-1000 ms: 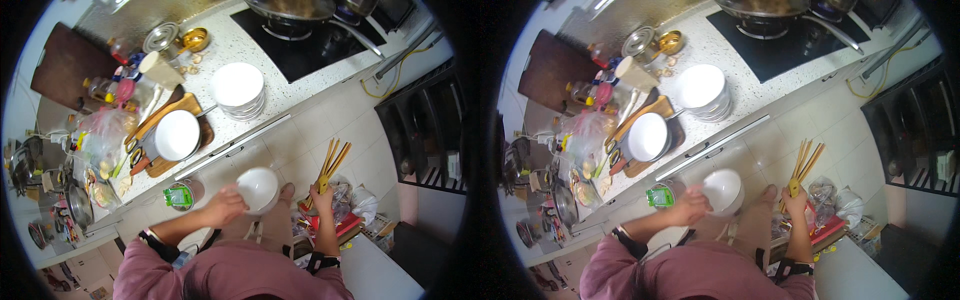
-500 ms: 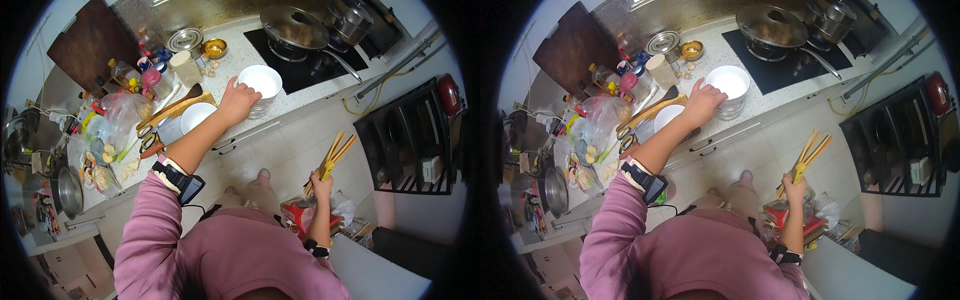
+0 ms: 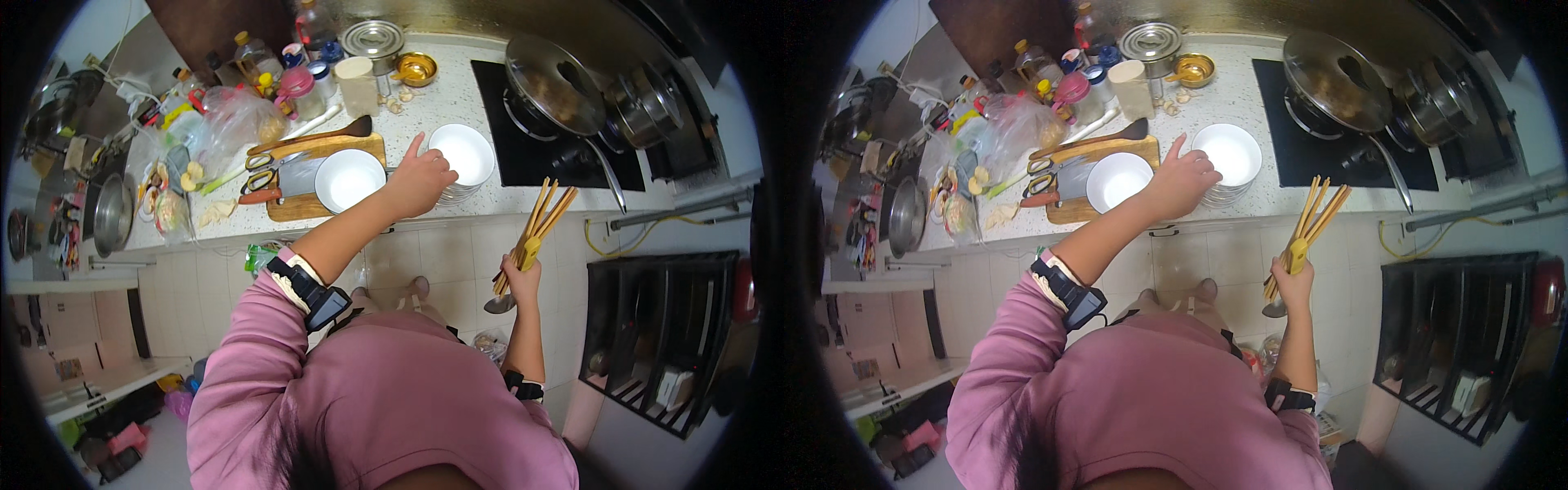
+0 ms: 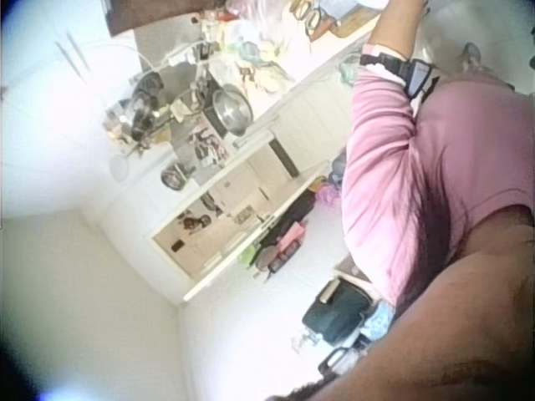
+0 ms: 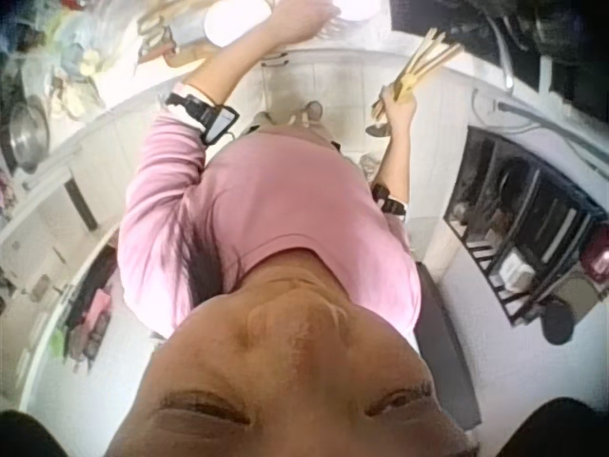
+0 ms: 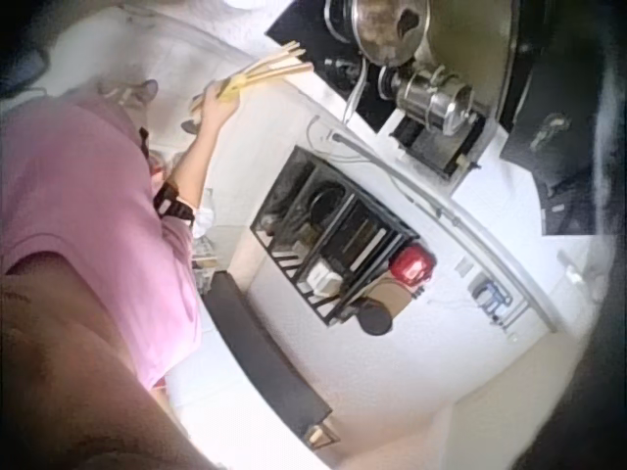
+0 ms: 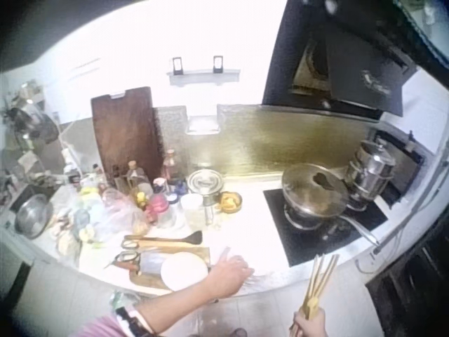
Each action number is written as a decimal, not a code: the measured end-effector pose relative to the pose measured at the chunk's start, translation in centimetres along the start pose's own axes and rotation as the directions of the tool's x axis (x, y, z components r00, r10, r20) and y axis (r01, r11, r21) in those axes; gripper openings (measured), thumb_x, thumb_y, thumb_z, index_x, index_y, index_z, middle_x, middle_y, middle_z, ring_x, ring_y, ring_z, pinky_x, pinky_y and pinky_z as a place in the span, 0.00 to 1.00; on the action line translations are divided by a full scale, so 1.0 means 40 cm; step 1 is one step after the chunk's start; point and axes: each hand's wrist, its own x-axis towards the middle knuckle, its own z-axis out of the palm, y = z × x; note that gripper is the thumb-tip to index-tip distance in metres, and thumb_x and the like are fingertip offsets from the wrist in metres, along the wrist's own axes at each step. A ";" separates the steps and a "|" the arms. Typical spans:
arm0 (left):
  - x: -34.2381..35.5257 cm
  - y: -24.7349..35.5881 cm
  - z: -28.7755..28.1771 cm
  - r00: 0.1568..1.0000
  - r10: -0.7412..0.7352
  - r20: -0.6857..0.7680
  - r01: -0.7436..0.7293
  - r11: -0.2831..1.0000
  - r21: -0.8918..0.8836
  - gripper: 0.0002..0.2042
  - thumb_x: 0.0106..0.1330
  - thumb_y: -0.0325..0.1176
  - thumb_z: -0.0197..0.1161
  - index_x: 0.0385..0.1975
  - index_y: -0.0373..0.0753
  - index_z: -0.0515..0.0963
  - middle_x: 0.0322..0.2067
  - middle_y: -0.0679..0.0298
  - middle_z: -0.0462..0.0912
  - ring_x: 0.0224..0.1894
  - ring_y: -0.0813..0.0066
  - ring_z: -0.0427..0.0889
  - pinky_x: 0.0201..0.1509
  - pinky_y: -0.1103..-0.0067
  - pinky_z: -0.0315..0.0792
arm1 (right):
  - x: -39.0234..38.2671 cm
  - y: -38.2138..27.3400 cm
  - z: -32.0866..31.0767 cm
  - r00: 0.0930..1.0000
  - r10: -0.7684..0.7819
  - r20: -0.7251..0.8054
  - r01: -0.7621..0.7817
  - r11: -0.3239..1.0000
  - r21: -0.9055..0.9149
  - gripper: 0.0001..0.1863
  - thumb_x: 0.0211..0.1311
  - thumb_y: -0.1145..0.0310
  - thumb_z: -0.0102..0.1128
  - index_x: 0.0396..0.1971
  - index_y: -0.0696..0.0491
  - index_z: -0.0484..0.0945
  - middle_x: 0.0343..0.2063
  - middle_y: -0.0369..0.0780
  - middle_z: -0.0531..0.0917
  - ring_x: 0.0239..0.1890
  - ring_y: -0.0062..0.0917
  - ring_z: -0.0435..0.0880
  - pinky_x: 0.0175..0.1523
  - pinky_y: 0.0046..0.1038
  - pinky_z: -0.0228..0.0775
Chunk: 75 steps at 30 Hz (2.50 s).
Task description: The person gathers chopsticks and a ladle from a wall rack, then opens drawers to retrieve bowls and plates, placing them on the counter. They carry the items to a dining table and set them down, then return to the kitchen to open a pot lid on the stove.
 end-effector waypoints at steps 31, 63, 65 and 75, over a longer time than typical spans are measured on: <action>-0.408 -0.160 0.171 0.111 -0.685 0.720 0.233 -0.687 -0.689 0.19 0.58 0.24 0.53 0.51 0.30 0.63 0.43 0.50 0.75 0.38 0.59 0.81 0.35 0.72 0.82 | -0.002 0.020 -0.017 0.976 -0.007 0.216 0.001 1.000 0.027 0.07 0.50 0.79 0.58 0.28 0.58 0.70 0.21 0.36 0.75 0.23 0.19 0.76 0.29 0.22 0.69; -0.539 -0.114 0.033 0.146 -0.703 0.696 0.018 -0.701 -0.713 0.20 0.58 0.22 0.49 0.51 0.23 0.59 0.41 0.45 0.75 0.40 0.52 0.81 0.32 0.77 0.83 | -0.092 -0.050 0.081 0.870 -0.064 0.488 0.087 0.996 -0.025 0.07 0.47 0.75 0.62 0.24 0.59 0.72 0.17 0.35 0.76 0.20 0.16 0.75 0.27 0.21 0.70; -0.627 -0.091 -0.010 0.093 -0.699 0.709 -0.041 -0.715 -0.698 0.20 0.57 0.23 0.50 0.50 0.24 0.61 0.40 0.47 0.76 0.39 0.56 0.82 0.32 0.76 0.83 | -0.082 -0.070 0.183 0.763 -0.064 0.643 0.097 0.995 -0.016 0.07 0.47 0.75 0.62 0.24 0.58 0.72 0.16 0.36 0.77 0.19 0.17 0.76 0.25 0.22 0.70; -1.319 0.015 -0.184 -0.353 -0.745 0.565 -0.301 -0.481 -0.823 0.20 0.56 0.24 0.52 0.50 0.28 0.63 0.41 0.51 0.76 0.37 0.59 0.81 0.36 0.71 0.82 | -0.260 -0.355 0.882 0.301 -0.294 0.907 0.431 0.890 0.146 0.08 0.46 0.72 0.64 0.21 0.56 0.72 0.16 0.37 0.77 0.19 0.19 0.77 0.25 0.23 0.69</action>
